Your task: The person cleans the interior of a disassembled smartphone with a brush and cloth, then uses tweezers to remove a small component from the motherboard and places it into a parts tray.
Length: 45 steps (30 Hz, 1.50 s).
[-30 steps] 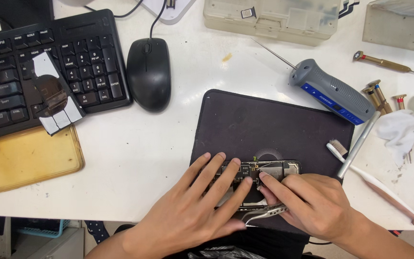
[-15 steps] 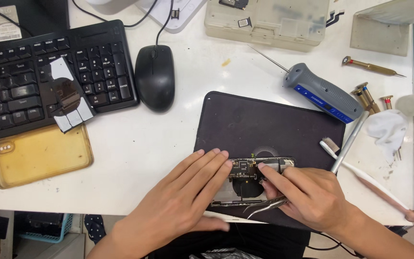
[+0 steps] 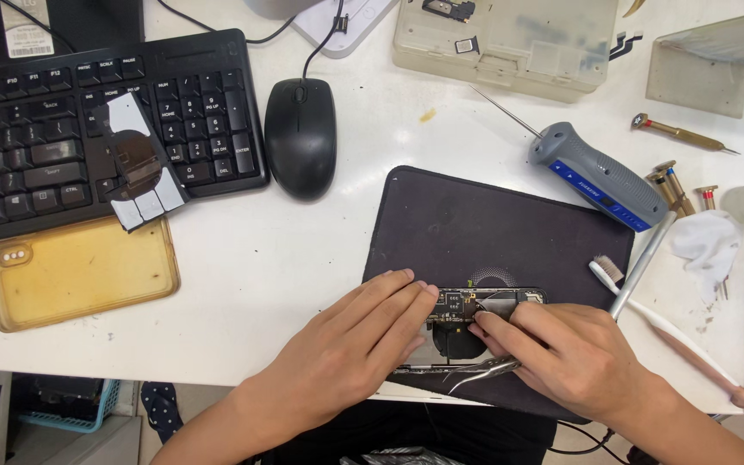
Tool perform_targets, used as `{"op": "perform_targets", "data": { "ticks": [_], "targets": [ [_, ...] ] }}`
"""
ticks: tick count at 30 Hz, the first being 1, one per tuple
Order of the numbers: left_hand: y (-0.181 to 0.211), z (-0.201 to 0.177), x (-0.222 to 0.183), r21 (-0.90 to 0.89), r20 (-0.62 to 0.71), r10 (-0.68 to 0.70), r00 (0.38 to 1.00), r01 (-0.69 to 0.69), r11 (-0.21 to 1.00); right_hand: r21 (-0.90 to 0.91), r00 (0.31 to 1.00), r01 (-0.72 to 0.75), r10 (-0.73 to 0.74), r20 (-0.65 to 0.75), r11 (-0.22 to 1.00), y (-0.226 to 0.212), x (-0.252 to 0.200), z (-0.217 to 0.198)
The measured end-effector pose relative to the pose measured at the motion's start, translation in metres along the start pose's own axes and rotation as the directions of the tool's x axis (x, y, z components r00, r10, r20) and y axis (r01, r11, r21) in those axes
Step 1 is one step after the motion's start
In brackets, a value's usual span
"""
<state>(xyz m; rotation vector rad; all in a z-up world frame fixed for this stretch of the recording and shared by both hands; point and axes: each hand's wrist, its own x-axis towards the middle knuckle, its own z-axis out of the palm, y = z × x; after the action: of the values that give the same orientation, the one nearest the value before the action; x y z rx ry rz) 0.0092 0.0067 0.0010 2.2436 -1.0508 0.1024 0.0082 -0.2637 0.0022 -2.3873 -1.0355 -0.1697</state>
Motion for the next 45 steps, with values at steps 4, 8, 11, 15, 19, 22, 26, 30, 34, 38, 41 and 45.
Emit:
{"op": "perform_targets", "data": {
  "ticks": [4,8,11,15,19,22,26,30,34,38,41,45],
  "targets": [
    [0.001,0.001,0.002,0.047,-0.008,0.005,1.0,-0.004,0.999,-0.055,0.999,0.049,-0.049,0.007,0.997,0.002,0.003,-0.003],
    [0.001,0.001,0.004,0.036,-0.006,0.021,1.0,-0.021,0.999,-0.027,0.999,0.047,-0.046,0.029,0.999,0.003,0.006,-0.003],
    [0.0,0.001,0.004,0.062,-0.001,0.051,0.999,-0.051,0.997,-0.001,0.999,0.03,-0.03,0.027,1.0,0.003,0.006,-0.001],
    [0.001,0.002,0.005,0.104,0.016,0.061,0.998,-0.062,0.993,0.009,1.0,0.017,-0.017,0.019,1.0,0.004,0.004,0.0],
    [0.001,0.002,0.006,0.126,0.07,0.056,0.996,-0.065,0.99,-0.011,0.999,0.037,-0.037,0.019,0.999,0.005,0.003,-0.001],
    [0.005,0.004,0.006,0.137,0.114,0.026,0.993,-0.042,0.99,-0.026,0.999,0.023,-0.023,0.025,0.999,0.003,0.003,0.0],
    [0.009,0.008,0.004,0.153,0.16,-0.01,0.987,-0.015,0.988,-0.074,0.999,0.022,-0.02,0.032,0.997,0.001,0.005,0.003],
    [0.011,0.01,0.003,0.13,0.166,-0.02,0.986,-0.002,0.992,-0.151,0.996,0.056,-0.046,0.072,0.987,-0.002,0.004,0.002],
    [0.012,0.01,0.004,0.118,0.163,-0.02,0.987,0.0,0.993,-0.11,0.998,0.035,-0.03,0.05,0.993,-0.005,0.006,0.003],
    [0.009,0.008,0.006,0.08,0.134,-0.02,0.991,0.009,0.997,-0.051,0.998,0.007,-0.004,0.06,0.999,-0.002,0.011,0.004],
    [0.007,0.006,0.008,0.08,0.098,0.002,0.995,-0.01,0.997,-0.009,0.997,-0.007,0.008,0.082,1.0,-0.001,0.013,0.003],
    [0.006,-0.001,0.009,0.094,0.085,0.005,0.996,-0.013,0.996,0.047,0.996,-0.031,0.027,0.087,0.998,0.0,0.016,0.002]
  ]
}}
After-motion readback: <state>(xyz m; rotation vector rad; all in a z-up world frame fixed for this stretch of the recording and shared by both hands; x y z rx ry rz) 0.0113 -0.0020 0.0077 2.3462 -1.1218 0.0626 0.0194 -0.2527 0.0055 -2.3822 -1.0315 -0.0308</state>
